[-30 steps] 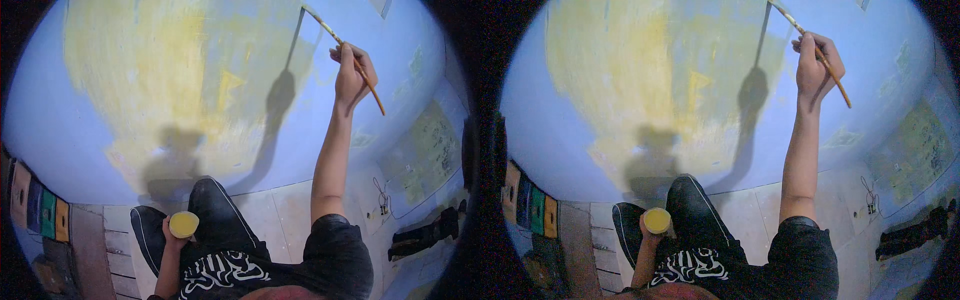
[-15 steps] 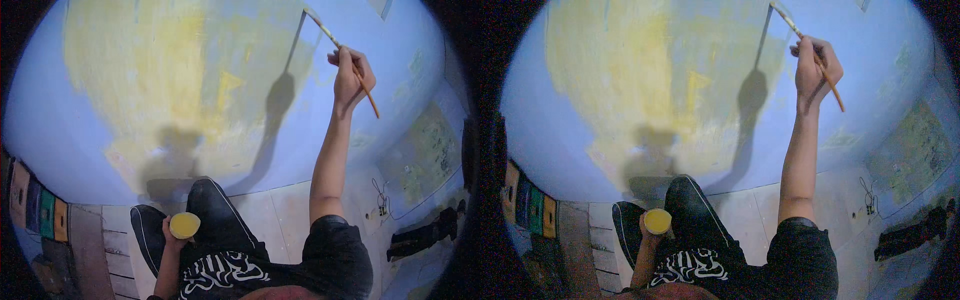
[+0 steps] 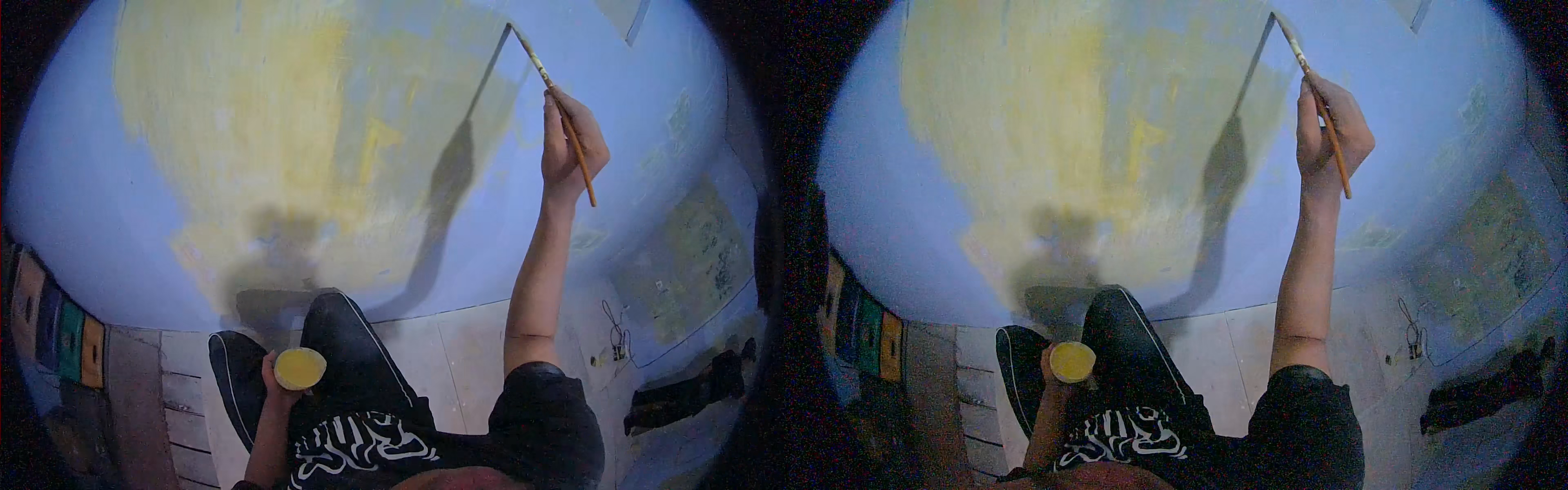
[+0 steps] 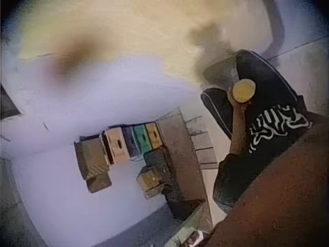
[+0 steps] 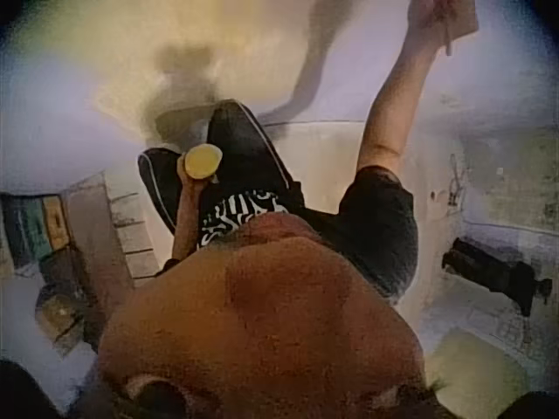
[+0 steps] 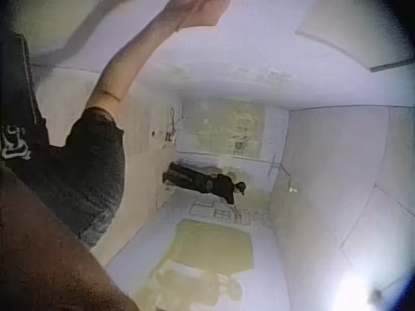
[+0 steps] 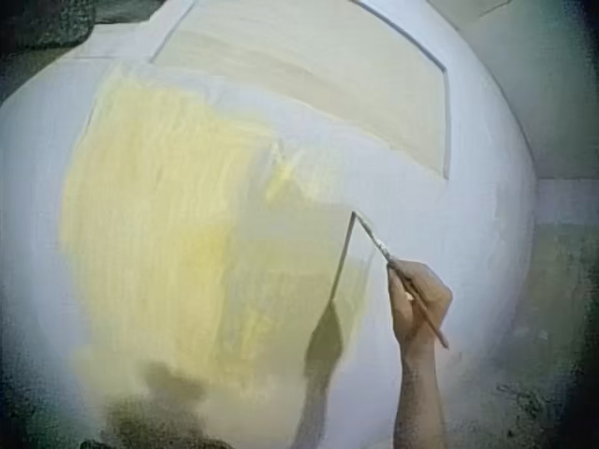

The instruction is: The person paints a wall using a paintbrush and yellow paint from a plastic cup. They repeatedly dip the brush into the paint and apply it to the wall in vertical and horizontal strokes.

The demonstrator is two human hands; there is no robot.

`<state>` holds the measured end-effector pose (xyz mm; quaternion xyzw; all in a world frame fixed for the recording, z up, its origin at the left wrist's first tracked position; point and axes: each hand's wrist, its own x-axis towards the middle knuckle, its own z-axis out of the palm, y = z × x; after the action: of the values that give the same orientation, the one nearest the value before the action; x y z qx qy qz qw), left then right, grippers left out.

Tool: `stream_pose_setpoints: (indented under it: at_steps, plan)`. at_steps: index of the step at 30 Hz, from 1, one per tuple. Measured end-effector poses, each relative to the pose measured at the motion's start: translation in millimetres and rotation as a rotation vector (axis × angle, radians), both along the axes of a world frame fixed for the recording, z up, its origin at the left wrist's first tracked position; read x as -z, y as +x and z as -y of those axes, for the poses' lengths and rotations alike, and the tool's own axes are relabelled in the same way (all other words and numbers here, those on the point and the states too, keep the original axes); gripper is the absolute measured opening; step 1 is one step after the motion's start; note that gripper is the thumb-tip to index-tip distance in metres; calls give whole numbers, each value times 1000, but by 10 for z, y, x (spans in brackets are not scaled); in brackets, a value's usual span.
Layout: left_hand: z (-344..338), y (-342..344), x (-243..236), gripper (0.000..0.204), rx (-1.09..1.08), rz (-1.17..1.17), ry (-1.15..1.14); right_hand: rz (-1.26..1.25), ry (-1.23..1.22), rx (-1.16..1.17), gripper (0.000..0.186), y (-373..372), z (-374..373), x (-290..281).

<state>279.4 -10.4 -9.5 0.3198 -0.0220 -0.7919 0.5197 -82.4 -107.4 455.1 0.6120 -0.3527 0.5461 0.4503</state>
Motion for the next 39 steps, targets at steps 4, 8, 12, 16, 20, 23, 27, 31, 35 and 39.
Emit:
stream_pose_setpoints:
  at_steps: [4,8,12,16,20,23,27,31,35,39]
  plan:
    - [-13,-30,-5,67,87,-21,-88,71,63,-55,11,-47,-24,30]
    - [57,-108,1,68,28,57,-164,31,206,-14,11,-106,-163,185]
    - [63,-52,66,68,29,-71,-13,210,288,-221,12,129,-416,467]
    - [54,-37,107,69,39,-77,-57,506,532,-544,7,385,-678,1150]
    - [15,-6,5,69,114,-123,44,543,853,-797,8,712,-1037,1611]
    - [-7,11,-45,65,35,-95,54,590,1077,-993,7,887,-1267,1942]
    - [104,-34,206,63,143,-74,25,558,1239,-950,6,1135,-1346,2143]
    - [67,-50,40,66,64,-83,123,279,1337,-914,2,1289,-1268,2279]
    - [81,-12,-20,69,111,-68,43,353,1215,-863,4,1328,-1236,2265]
    - [89,5,170,70,98,-60,44,448,1264,-868,4,1293,-1180,2240]
